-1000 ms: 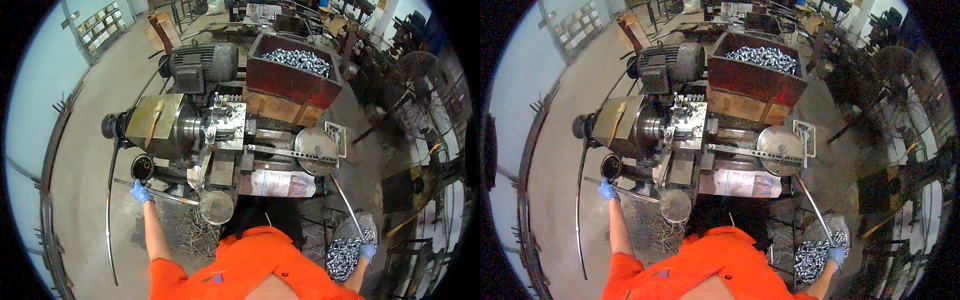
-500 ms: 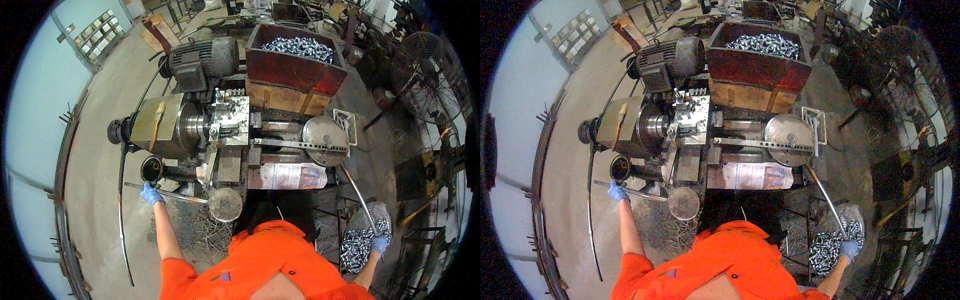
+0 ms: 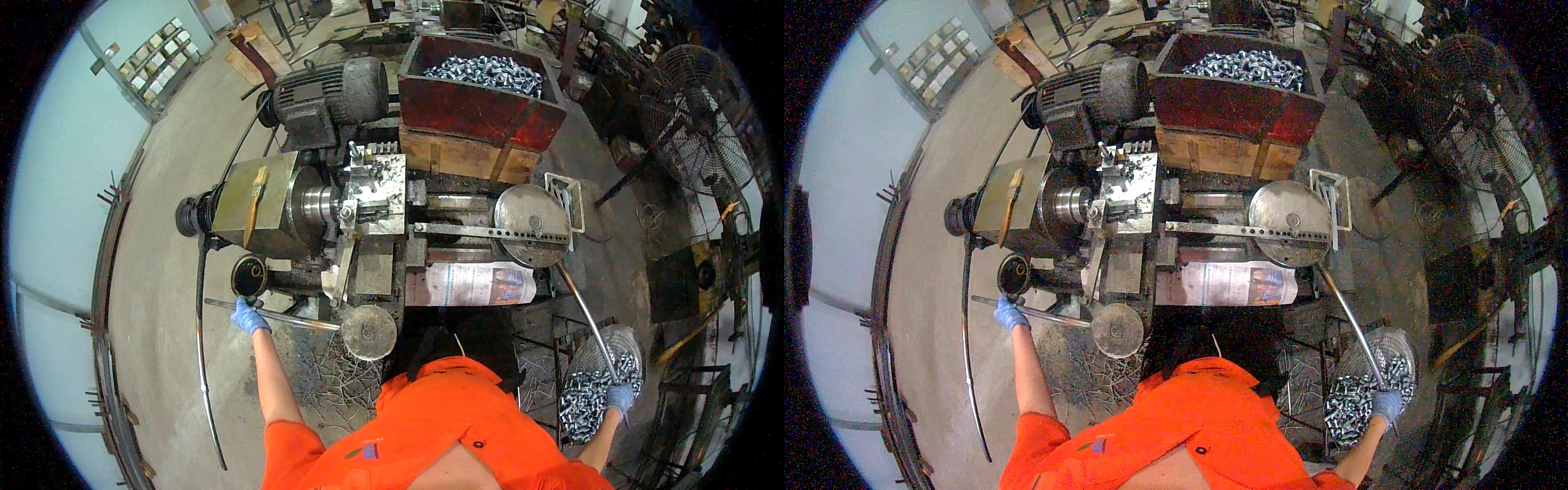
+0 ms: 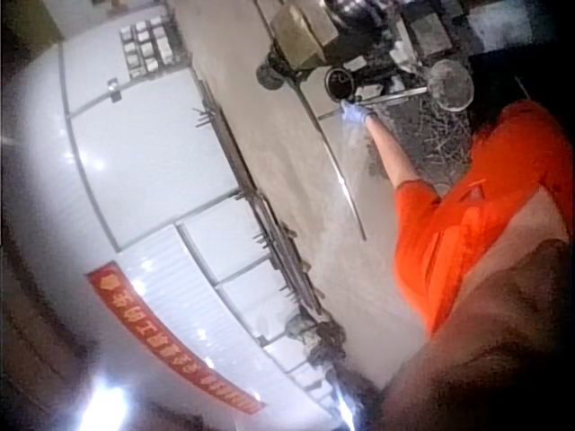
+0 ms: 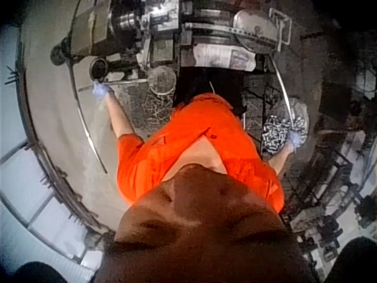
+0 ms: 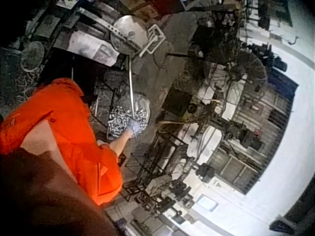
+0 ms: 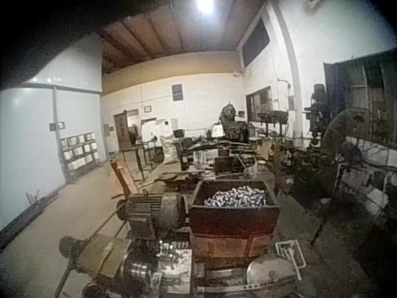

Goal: The person operates a lathe machine to process metal components, using various levers to control the machine and handling finished parts from a bin.

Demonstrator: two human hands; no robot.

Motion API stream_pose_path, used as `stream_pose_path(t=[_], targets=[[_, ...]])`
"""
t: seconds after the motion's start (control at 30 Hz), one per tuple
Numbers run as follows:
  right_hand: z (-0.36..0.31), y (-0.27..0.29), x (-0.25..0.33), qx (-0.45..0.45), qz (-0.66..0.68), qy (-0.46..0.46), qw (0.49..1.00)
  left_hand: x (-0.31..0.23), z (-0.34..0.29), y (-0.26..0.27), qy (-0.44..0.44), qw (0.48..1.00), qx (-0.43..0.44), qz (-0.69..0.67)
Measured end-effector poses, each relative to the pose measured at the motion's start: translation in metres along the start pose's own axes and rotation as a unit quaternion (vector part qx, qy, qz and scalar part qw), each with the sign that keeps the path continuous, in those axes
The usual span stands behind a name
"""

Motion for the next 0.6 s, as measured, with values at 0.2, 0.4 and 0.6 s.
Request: stream_pose_path(t=[0.2, 0.4, 0.6], targets=[[-0.005, 0.000, 0.004, 0.013, -0.002, 0.018, 1.000, 0.005, 0.006, 0.000, 0.008, 1.000, -0.012, -0.026], [0.002, -0.017, -0.014, -0.022, 0.002, 0.000, 1.000, 0.002, -0.001, -0.006, 0.024, 0.999, -0.006, -0.046], [-0.001, -0.019, -0.017, -0.005, 0.014, -0.022, 1.000, 0.005, 0.004, -0.004, 0.023, 0.999, 0.000, -0.035]])
Point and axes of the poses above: each hand's wrist, its own z-axis towards the middle knuckle, its own y-axis out of the back of the hand, x = y × z, the point moved 10 cm from there along z, towards the middle knuckle, and after that the axes turned 3 degrees about z, right-handed, at the moved point
